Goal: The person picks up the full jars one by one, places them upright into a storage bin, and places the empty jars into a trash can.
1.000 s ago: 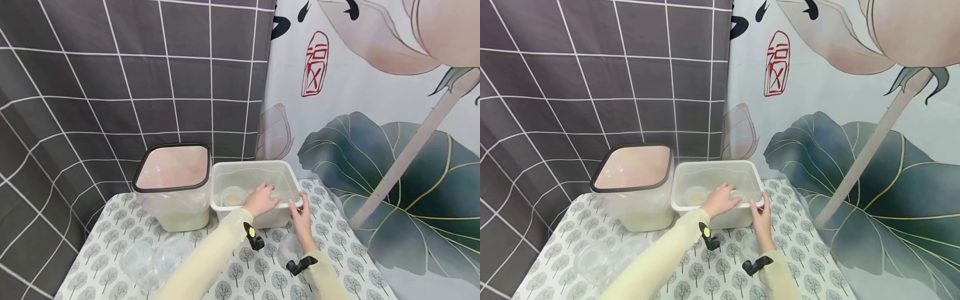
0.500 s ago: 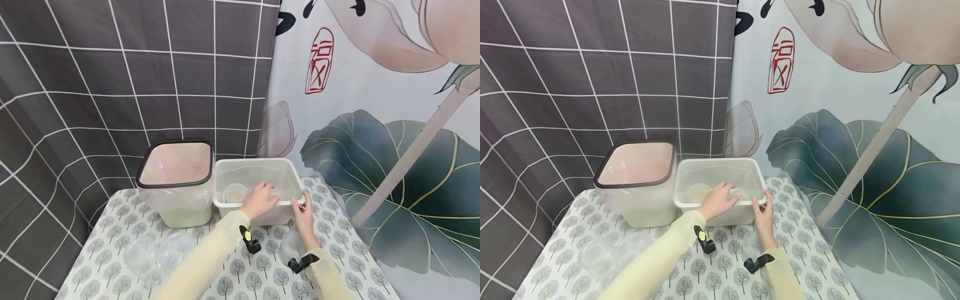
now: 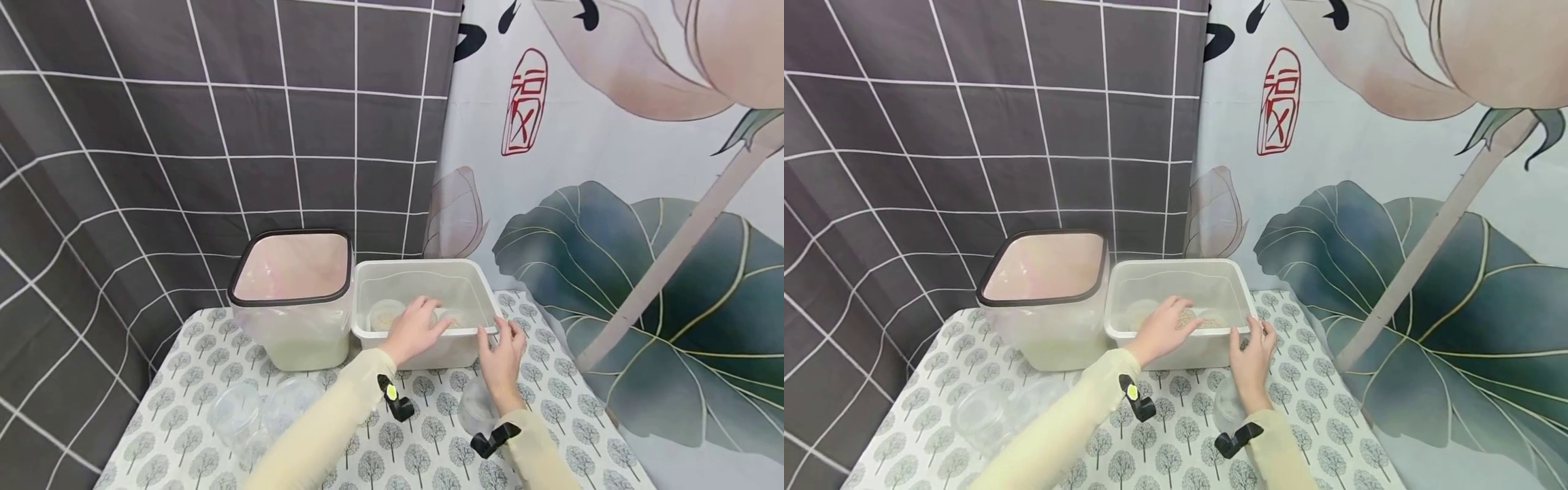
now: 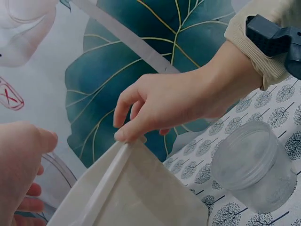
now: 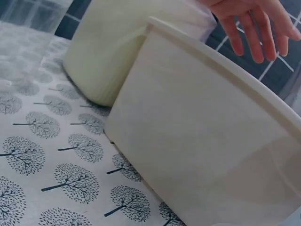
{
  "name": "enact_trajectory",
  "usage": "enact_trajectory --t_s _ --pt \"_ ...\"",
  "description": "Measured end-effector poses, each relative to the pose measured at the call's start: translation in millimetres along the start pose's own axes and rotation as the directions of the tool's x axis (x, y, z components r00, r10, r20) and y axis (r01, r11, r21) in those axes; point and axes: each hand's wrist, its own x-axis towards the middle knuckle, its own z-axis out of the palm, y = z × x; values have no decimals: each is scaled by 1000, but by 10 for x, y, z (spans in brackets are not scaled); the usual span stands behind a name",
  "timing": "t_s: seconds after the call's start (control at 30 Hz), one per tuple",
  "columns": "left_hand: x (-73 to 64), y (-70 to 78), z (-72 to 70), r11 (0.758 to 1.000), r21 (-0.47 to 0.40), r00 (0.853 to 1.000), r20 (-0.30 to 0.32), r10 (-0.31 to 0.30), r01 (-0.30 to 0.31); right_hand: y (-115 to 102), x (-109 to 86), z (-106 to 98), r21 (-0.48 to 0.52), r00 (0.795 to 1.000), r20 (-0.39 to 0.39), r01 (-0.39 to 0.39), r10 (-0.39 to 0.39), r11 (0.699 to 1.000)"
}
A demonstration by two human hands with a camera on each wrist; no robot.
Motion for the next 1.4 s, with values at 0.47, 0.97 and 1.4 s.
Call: enact_trajectory --t_s 0.47,0.97,1.4 --pt "-285 -115 -156 998 -60 998 -54 -33 30 3 -235 -81 -12 998 -12 57 -57 998" --pt "-499 -166 -375 995 45 971 -221 94 -87 -70 -407 -205 21 998 -12 55 -55 998" --pt "-669 -325 -579 986 76 897 -409 165 -147 11 -583 -345 -60 948 -32 314 -316 947"
